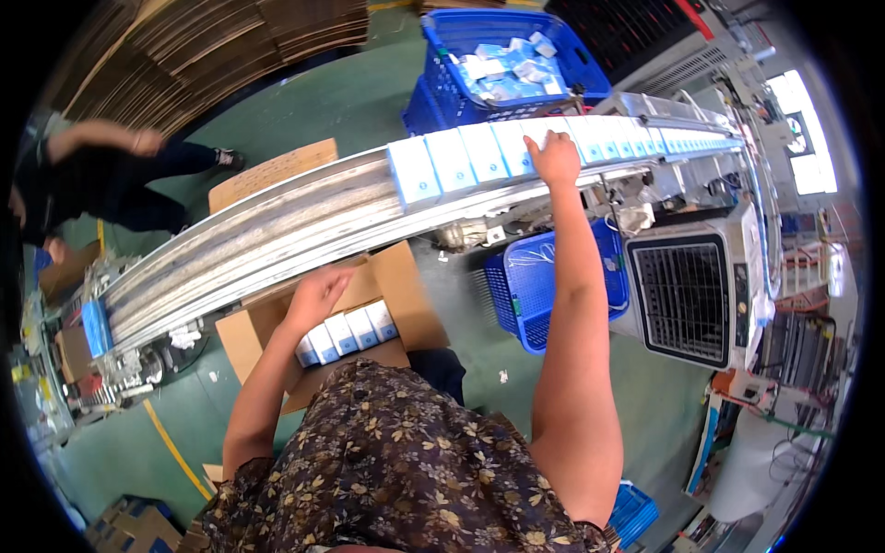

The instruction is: The person packs small white boxes into a larger cardboard box on a conveyor belt. They then move the filled box to a sealing machine, apply tape, and place it on a pallet.

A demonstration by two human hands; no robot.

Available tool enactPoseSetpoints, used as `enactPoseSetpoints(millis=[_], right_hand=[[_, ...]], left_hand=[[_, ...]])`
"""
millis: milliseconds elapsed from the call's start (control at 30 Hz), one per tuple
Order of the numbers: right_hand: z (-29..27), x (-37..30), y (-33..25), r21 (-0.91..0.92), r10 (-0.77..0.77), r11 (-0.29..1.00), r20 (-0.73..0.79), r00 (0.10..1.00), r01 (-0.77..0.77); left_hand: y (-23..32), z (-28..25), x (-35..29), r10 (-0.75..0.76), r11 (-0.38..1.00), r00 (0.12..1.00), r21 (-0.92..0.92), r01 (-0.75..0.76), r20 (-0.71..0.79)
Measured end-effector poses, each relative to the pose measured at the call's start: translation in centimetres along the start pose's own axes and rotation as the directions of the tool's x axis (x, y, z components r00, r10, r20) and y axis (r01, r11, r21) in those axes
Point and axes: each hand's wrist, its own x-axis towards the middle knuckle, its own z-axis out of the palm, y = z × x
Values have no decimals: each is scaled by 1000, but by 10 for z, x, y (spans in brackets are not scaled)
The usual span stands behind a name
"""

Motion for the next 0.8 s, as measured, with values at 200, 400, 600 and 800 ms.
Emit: enactPoseSetpoints(millis=[200, 400, 600, 800], right_hand=[[2, -24, -79, 323, -70, 946, 264, 962, -20], [4, -90, -221, 686, -169, 728, 168, 971, 8], [-137, -175, -275, 786, -164, 535, -264, 951, 310], [-137, -324, -275, 881, 93, 254, -432, 897, 398]], left_hand=[[2, -42, 81, -104, 994, 900, -22, 105, -424], [-46, -84, 63, -346, 922, 797, -24, 386, -494], [34, -161, -58, -91, 989, 595, -2, 149, -799], [30, -121, -195, 451, 874, 391, 487, -9, -802]])
